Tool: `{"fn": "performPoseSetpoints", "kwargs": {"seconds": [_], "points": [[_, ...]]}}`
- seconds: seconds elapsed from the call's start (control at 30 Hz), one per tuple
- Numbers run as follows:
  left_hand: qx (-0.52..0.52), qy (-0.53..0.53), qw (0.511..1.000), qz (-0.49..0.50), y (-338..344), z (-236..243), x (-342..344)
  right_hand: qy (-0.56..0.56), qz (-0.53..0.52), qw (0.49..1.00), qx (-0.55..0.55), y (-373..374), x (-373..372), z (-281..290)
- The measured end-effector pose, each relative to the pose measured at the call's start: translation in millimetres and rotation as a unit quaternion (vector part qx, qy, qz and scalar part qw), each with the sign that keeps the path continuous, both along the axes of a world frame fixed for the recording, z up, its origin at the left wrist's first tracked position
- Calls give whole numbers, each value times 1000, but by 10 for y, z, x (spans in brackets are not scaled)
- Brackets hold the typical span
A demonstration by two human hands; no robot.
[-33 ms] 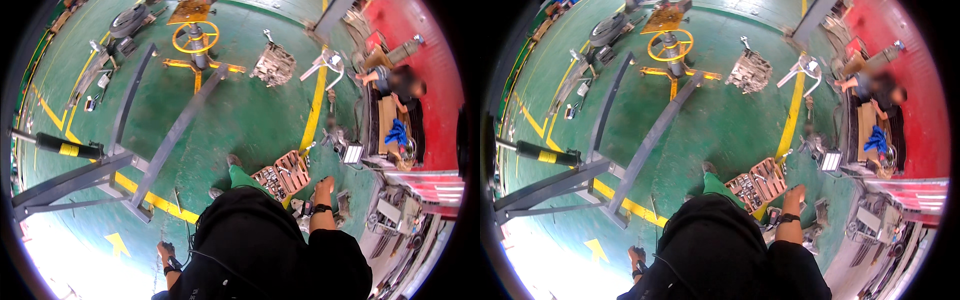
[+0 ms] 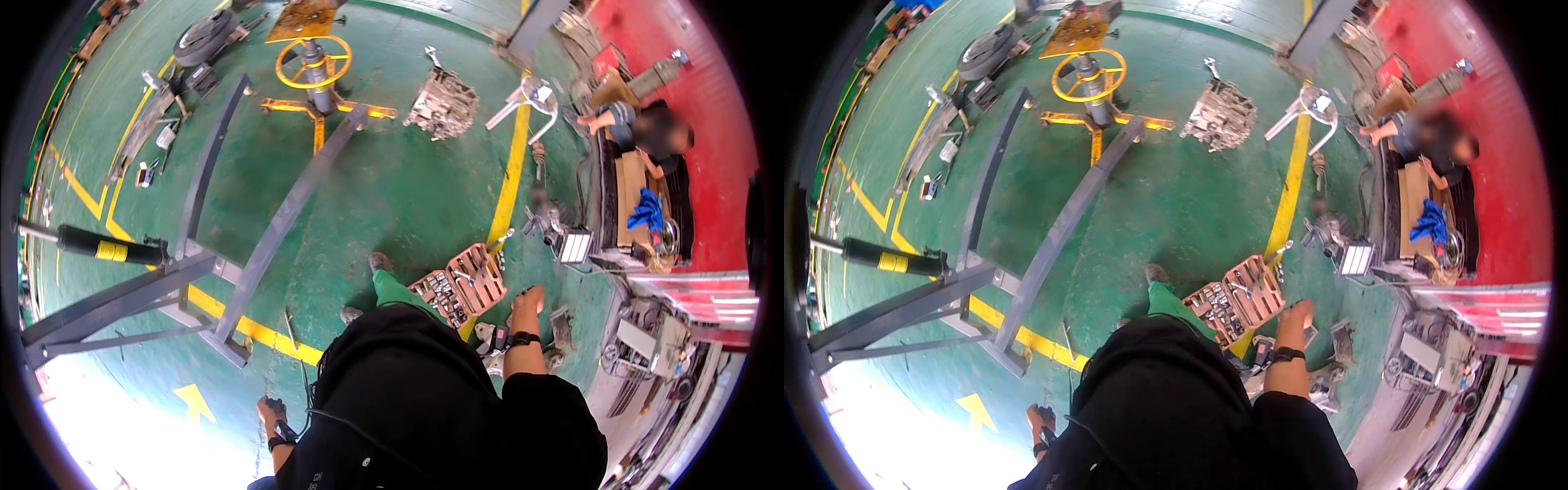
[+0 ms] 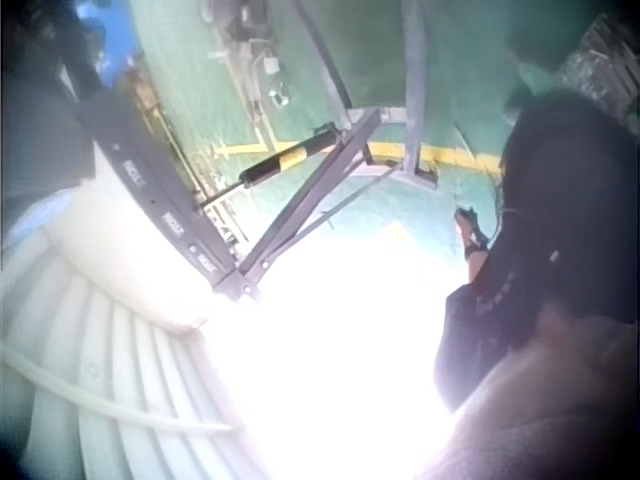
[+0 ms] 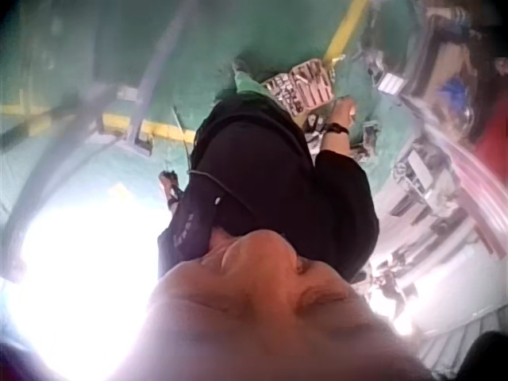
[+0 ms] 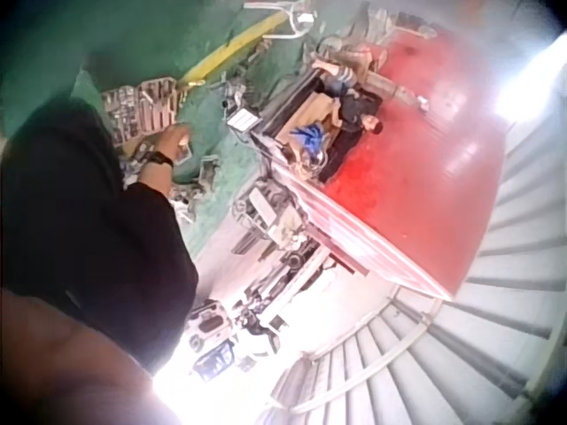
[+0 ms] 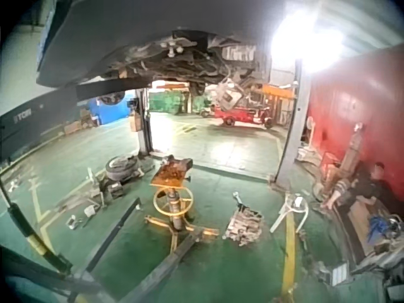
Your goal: The person uses a screwdriver to pry and remove a clutch assembly from a vehicle engine under a lift, then sits on the floor to wipe a clutch disc and a pressure plate with a cloth, and handles a transmission housing.
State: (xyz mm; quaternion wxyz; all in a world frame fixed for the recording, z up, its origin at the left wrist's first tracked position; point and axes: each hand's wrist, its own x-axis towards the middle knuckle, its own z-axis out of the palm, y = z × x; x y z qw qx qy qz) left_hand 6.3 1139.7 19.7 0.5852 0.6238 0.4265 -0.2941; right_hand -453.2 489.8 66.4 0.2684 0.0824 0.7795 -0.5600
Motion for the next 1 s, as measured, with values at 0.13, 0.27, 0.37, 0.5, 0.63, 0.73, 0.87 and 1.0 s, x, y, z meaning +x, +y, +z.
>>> {"fn": "performPoseSetpoints", "kwargs": {"seconds": [0.13, 0.27, 0.37, 0.5, 0.63, 0.73, 0.87, 1.0], "points": [[-22, 11, 998, -57, 52, -74, 211, -54, -20, 998, -28, 69, 117, 95], [28, 21, 999, -36, -189, -7, 505, -67, -31, 997, -21, 152, -10, -72], [28, 5, 999, -38, -421, 117, 667, -77, 5, 997, 9, 251, -323, -398], [176, -200, 863, -430, -540, 270, 687, 18, 448, 883, -138, 689, -817, -736], [157, -172, 944, -232, -631, 256, 566, 267, 527, 800, 104, 725, -798, -657], [80, -72, 993, 43, -717, 225, 468, 40, 270, 960, 65, 511, -530, -455], [94, -48, 992, 65, -663, 214, 278, 37, 155, 984, 78, 213, -283, -437], [94, -8, 991, 91, -433, 154, 2, 58, 74, 991, 91, -98, -182, -617]]}}
